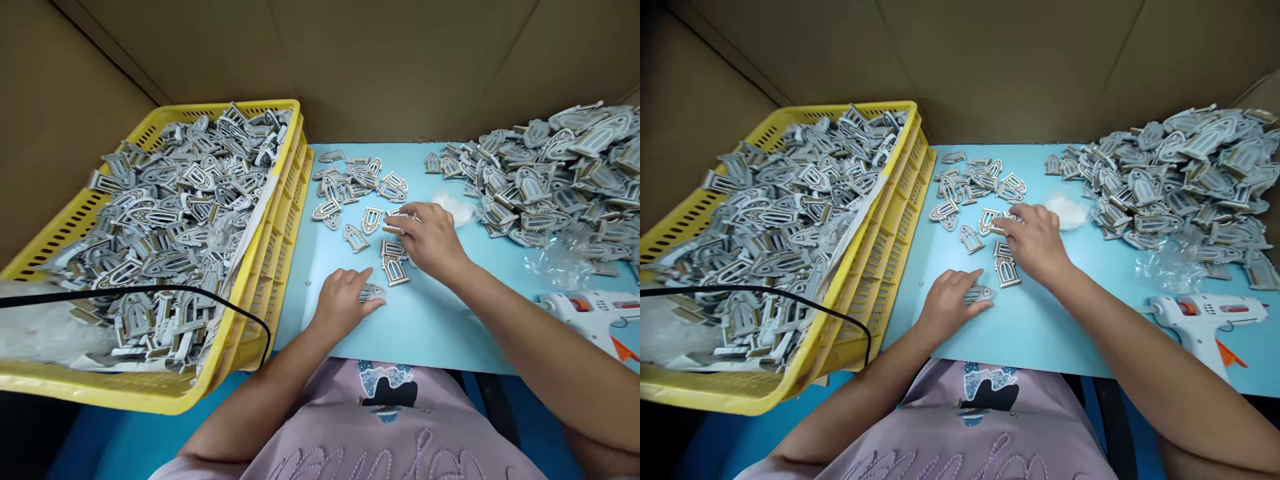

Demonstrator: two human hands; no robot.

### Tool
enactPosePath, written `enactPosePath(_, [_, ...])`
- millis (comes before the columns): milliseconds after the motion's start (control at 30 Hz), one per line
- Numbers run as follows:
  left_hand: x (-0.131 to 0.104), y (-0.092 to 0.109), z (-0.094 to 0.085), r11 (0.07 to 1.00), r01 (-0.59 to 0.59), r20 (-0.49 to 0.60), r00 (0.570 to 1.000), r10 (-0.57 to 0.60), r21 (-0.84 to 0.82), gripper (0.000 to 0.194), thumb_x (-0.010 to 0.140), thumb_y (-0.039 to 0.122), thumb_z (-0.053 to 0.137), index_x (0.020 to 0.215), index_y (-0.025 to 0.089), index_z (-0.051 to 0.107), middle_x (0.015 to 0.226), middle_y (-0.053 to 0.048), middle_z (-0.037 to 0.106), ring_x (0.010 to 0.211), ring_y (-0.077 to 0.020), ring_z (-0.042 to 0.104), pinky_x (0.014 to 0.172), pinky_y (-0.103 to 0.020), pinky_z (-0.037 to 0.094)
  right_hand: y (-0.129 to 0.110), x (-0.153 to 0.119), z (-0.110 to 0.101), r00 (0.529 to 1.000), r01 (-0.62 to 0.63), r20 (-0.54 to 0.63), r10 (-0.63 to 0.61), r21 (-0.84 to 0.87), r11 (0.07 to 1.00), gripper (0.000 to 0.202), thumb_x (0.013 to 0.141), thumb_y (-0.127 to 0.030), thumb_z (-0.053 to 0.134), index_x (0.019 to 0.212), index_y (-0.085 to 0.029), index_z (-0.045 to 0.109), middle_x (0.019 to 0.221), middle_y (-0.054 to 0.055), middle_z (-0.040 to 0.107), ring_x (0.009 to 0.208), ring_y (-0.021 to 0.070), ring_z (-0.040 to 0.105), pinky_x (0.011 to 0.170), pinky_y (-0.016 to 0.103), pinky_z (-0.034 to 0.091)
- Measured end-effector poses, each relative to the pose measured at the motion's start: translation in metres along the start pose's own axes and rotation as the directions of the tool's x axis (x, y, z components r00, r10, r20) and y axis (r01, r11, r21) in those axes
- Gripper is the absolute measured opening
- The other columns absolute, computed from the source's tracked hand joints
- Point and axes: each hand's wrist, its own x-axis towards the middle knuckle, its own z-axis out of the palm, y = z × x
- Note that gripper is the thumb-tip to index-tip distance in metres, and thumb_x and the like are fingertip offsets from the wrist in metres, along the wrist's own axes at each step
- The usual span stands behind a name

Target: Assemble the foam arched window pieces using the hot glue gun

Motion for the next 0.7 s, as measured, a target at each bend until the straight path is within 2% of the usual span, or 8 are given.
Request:
enactPosePath(67, [-0.008, -0.001, -0.001, 1.0, 0.015, 0.005, 1.0, -0.015, -0.009, 0.083, 0.073, 0.063, 0.076, 0.137, 0.014, 0.054, 0.106, -0.011, 0.066, 0.097, -0.0285, 0.058, 0.093, -0.045, 0.049, -0.012, -0.015, -0.009, 0.996, 0.06, 0.054, -0.065, 0.093, 0.994, 0.041, 0.093, -0.011, 0.047, 0.126, -0.027, 0.066, 0.128, 0.006, 0.066, 0.122, 0.0232, 0.056, 0.106, 0.045, 0.042])
enactPosePath(133, [-0.017, -0.001, -0.006, 0.999, 0.001, 0.025, 1.0, 0.0, -0.036, 0.087, 0.069, 0.058, 0.082, 0.139, 0.016, 0.052, 0.116, -0.012, 0.062, 0.104, -0.0295, 0.056, 0.097, -0.045, 0.048, -0.021, -0.035, -0.013, 0.989, 0.079, 0.107, -0.098, 0.172, 0.982, 0.037, 0.093, -0.011, 0.048, 0.122, -0.025, 0.067, 0.122, 0.004, 0.07, 0.115, 0.0201, 0.062, 0.101, 0.039, 0.047])
enactPosePath(267, [-0.032, -0.001, -0.017, 0.998, -0.001, 0.054, 0.999, 0.005, -0.067, 0.063, 0.081, 0.023, 0.076, 0.138, 0.021, 0.05, 0.123, -0.009, 0.059, 0.114, -0.0276, 0.053, 0.102, -0.042, 0.047, -0.026, -0.076, -0.008, 0.988, -0.047, 0.154, 0.008, 0.25, 0.967, 0.031, 0.097, -0.024, 0.05, 0.126, -0.022, 0.059, 0.108, 0.005, 0.074, 0.094, 0.021, 0.069, 0.081, 0.038, 0.056])
enactPosePath(367, [-0.038, 0.0, -0.016, 0.995, 0.101, 0.045, 0.994, -0.101, -0.003, 0.047, 0.086, 0.022, 0.07, 0.13, 0.02, 0.056, 0.11, -0.007, 0.062, 0.102, -0.0259, 0.059, 0.091, -0.04, 0.051, -0.024, -0.097, 0.005, 0.968, -0.11, 0.247, 0.033, 0.301, 0.947, 0.027, 0.097, -0.028, 0.053, 0.123, -0.023, 0.059, 0.082, -0.001, 0.073, 0.065, 0.0155, 0.066, 0.057, 0.028, 0.054])
enactPosePath(433, [-0.039, 0.0, -0.012, 0.98, 0.194, 0.013, 0.981, -0.194, 0.044, 0.044, 0.087, 0.037, 0.072, 0.125, 0.02, 0.058, 0.102, -0.007, 0.063, 0.093, -0.0251, 0.062, 0.081, -0.037, 0.053, -0.023, -0.105, 0.014, 0.956, -0.091, 0.294, -0.008, 0.322, 0.942, 0.024, 0.097, -0.024, 0.053, 0.117, -0.026, 0.066, 0.086, -0.001, 0.073, 0.071, 0.0145, 0.068, 0.063, 0.027, 0.056])
enactPosePath(533, [-0.037, 0.0, -0.007, 0.968, 0.244, -0.028, 0.97, -0.243, 0.061, 0.057, 0.082, 0.057, 0.071, 0.123, 0.02, 0.057, 0.101, -0.006, 0.065, 0.091, -0.0251, 0.064, 0.077, -0.035, 0.052, -0.027, -0.106, 0.026, 0.952, -0.02, 0.297, -0.077, 0.311, 0.95, 0.029, 0.096, -0.019, 0.053, 0.114, -0.032, 0.073, 0.091, 0.002, 0.07, 0.086, 0.0184, 0.067, 0.08, 0.035, 0.057])
enactPosePath(600, [-0.037, 0.0, -0.008, 0.971, 0.236, -0.017, 0.972, -0.235, 0.04, 0.065, 0.08, 0.064, 0.068, 0.126, 0.02, 0.055, 0.102, -0.007, 0.067, 0.093, -0.0256, 0.064, 0.078, -0.035, 0.052, -0.033, -0.101, 0.031, 0.958, 0.027, 0.266, -0.107, 0.288, 0.957, 0.035, 0.094, -0.017, 0.055, 0.124, -0.029, 0.07, 0.096, 0.006, 0.068, 0.09, 0.0213, 0.065, 0.084, 0.04, 0.056])
enactPosePath(700, [-0.04, -0.002, -0.011, 0.975, 0.22, -0.018, 0.975, -0.22, -0.008, 0.072, 0.085, 0.065, 0.061, 0.137, 0.018, 0.048, 0.107, -0.009, 0.066, 0.097, -0.0265, 0.064, 0.079, -0.037, 0.052, -0.038, -0.089, 0.035, 0.974, 0.096, 0.174, -0.144, 0.258, 0.961, 0.05, 0.091, -0.016, 0.059, 0.14, -0.023, 0.057, 0.128, 0.014, 0.059, 0.114, 0.0245, 0.059, 0.096, 0.043, 0.053])
